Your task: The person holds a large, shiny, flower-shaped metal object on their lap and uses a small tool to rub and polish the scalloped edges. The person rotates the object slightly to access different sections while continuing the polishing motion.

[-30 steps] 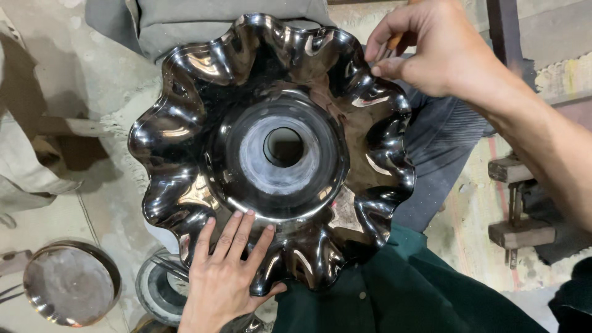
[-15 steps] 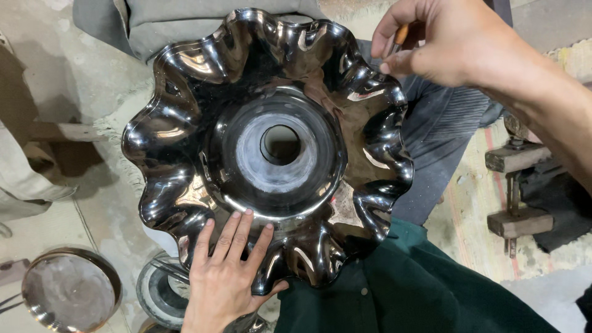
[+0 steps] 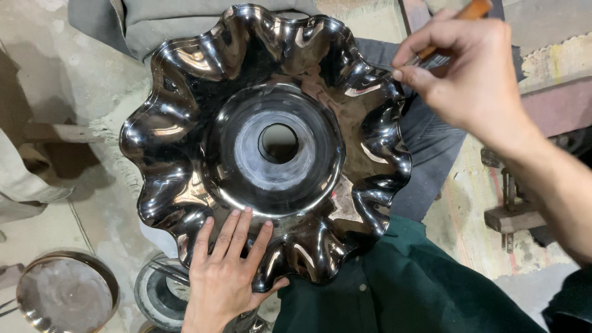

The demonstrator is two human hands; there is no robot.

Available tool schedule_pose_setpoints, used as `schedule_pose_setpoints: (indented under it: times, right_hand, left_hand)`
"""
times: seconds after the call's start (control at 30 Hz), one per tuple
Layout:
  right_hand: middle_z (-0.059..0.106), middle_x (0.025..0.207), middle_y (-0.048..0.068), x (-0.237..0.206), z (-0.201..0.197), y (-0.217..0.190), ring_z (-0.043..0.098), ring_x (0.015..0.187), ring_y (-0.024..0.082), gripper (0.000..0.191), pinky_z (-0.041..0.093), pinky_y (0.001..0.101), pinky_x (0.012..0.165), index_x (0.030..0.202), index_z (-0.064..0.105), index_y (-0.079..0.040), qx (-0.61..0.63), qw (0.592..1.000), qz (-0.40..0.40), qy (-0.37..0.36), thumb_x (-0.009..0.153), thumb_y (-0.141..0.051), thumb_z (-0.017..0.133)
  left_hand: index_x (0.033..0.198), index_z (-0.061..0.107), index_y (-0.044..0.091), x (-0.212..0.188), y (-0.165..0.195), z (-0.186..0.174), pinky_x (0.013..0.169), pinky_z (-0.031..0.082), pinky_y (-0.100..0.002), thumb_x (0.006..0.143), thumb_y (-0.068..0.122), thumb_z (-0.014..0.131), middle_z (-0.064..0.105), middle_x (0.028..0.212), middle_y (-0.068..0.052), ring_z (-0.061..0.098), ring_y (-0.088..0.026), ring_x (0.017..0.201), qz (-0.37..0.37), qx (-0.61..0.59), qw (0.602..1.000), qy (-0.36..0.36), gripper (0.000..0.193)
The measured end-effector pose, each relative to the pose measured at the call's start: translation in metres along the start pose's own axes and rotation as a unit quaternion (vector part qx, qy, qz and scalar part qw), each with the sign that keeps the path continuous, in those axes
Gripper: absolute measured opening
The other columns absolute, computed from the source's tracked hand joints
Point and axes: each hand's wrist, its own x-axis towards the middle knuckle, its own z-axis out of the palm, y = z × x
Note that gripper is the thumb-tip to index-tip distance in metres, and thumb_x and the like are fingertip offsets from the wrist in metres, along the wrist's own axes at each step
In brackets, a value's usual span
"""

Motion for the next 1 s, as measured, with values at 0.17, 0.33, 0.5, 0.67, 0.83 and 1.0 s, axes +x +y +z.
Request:
schedule_pose_setpoints:
  times: [0.17,0.33,0.5,0.67,0.83,1.0]
  right_hand:
    - [0.059,0.105,0.003,-0.017,0.016,0.002,0.066,0.096,0.01,0.016,0.064,0.0204,0.082,0.1,0.07,0.002,0.173,0.982,0.042,0.07,0.092,0.016,0.069]
    - [0.058,0.107,0.004,-0.024,0.019,0.01,0.065,0.099,0.01,0.016,0.064,0.0199,0.085,0.104,0.069,0.005,0.187,0.978,0.042,0.082,0.094,0.018,0.072]
    - [0.059,0.106,0.003,-0.026,0.02,0.013,0.063,0.099,0.009,0.018,0.063,0.0191,0.084,0.105,0.069,0.003,0.205,0.974,0.041,0.089,0.093,0.016,0.075]
    - [0.061,0.105,0.004,-0.026,0.021,0.015,0.063,0.099,0.009,0.019,0.059,0.0183,0.081,0.104,0.069,0.004,0.196,0.976,0.023,0.095,0.092,0.016,0.077]
    - [0.063,0.106,0.005,-0.032,0.022,0.017,0.068,0.096,0.011,0.014,0.062,0.0187,0.077,0.102,0.069,0.004,0.201,0.974,0.029,0.1,0.094,0.015,0.074]
    - [0.064,0.105,0.01,-0.042,0.026,0.027,0.07,0.091,0.016,0.013,0.062,0.0206,0.074,0.102,0.068,0.008,0.182,0.976,-0.024,0.12,0.097,0.018,0.073]
  left_hand:
    - [0.134,0.063,0.019,-0.002,0.001,0.001,0.113,0.028,-0.06,0.066,0.082,0.066,0.056,0.141,-0.02,0.051,-0.032,0.132,0.001,0.0,1.0,-0.001,0.093]
    - [0.134,0.063,0.018,-0.002,0.003,0.0,0.113,0.028,-0.06,0.065,0.08,0.068,0.055,0.141,-0.02,0.05,-0.031,0.133,0.002,-0.003,1.0,0.0,0.093]
    - [0.134,0.063,0.018,-0.001,0.004,0.0,0.112,0.027,-0.061,0.063,0.08,0.069,0.055,0.141,-0.021,0.05,-0.032,0.132,0.0,-0.007,1.0,-0.003,0.094]
    - [0.135,0.063,0.019,-0.003,0.004,0.001,0.113,0.027,-0.06,0.064,0.08,0.069,0.056,0.141,-0.02,0.05,-0.032,0.132,0.001,-0.008,1.0,0.002,0.093]
    - [0.132,0.064,0.019,-0.001,0.005,0.002,0.112,0.028,-0.061,0.064,0.081,0.069,0.056,0.14,-0.021,0.051,-0.032,0.132,-0.001,-0.007,1.0,-0.002,0.093]
    - [0.132,0.065,0.018,0.0,0.005,0.001,0.113,0.029,-0.06,0.064,0.078,0.07,0.057,0.141,-0.02,0.052,-0.032,0.132,0.002,-0.008,1.0,0.007,0.091]
